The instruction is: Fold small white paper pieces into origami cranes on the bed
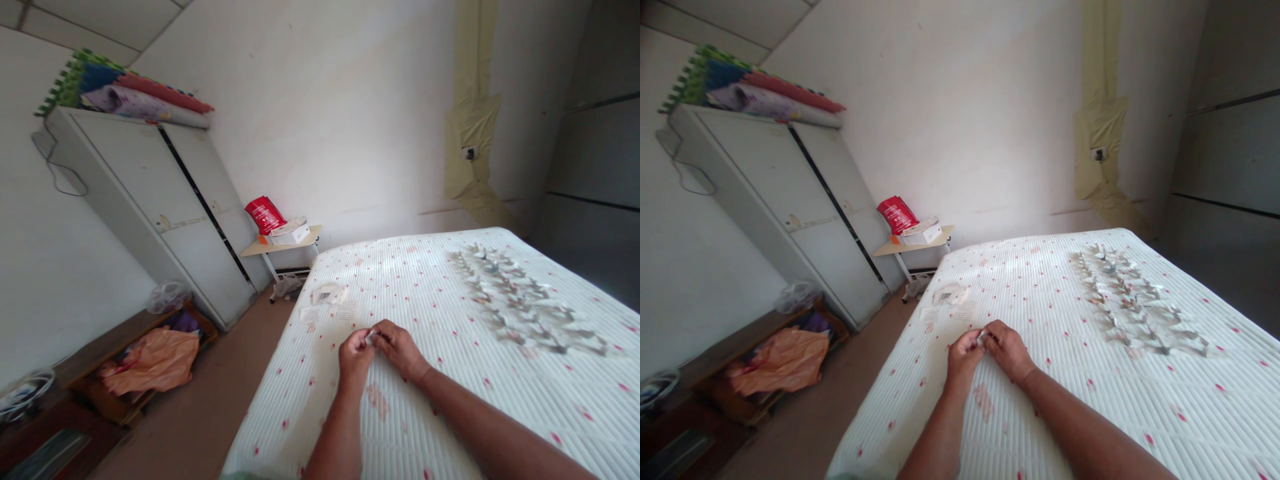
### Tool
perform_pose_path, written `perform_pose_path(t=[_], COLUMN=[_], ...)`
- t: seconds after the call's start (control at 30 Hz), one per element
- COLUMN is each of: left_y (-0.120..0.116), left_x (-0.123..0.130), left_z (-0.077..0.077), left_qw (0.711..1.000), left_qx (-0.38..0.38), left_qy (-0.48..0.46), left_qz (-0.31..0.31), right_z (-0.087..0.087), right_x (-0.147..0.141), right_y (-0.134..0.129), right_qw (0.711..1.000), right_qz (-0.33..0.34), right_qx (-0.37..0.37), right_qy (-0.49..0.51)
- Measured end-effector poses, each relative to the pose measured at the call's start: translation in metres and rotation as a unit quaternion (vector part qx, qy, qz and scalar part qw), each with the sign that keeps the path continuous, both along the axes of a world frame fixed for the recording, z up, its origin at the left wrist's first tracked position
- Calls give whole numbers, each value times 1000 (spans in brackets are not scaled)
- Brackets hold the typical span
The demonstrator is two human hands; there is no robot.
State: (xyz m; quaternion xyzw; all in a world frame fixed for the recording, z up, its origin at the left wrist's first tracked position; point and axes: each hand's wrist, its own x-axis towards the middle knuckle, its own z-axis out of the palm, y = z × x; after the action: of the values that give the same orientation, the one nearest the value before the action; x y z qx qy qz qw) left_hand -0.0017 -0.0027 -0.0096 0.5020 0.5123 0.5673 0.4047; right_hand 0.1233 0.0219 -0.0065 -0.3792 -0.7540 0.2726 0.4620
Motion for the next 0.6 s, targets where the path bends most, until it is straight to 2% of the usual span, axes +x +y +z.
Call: perform_pose_path(t=[0.27, 0.4, 0.6], left_y=[-1, -5, -4], left_x=[-5, -5, -7], left_z=[-1, 3, 5], left_qw=[999, 999, 1000], left_qx=[7, 17, 9], left_qy=[32, -9, -23], left_qz=[-20, -32, 0], right_z=[-1, -1, -4], right_x=[1, 1, 2], right_y=[3, 3, 5], right_qw=[1000, 999, 995], right_qz=[18, 21, 51], right_qx=[-2, -17, -50], right_qy=[-6, 22, 77])
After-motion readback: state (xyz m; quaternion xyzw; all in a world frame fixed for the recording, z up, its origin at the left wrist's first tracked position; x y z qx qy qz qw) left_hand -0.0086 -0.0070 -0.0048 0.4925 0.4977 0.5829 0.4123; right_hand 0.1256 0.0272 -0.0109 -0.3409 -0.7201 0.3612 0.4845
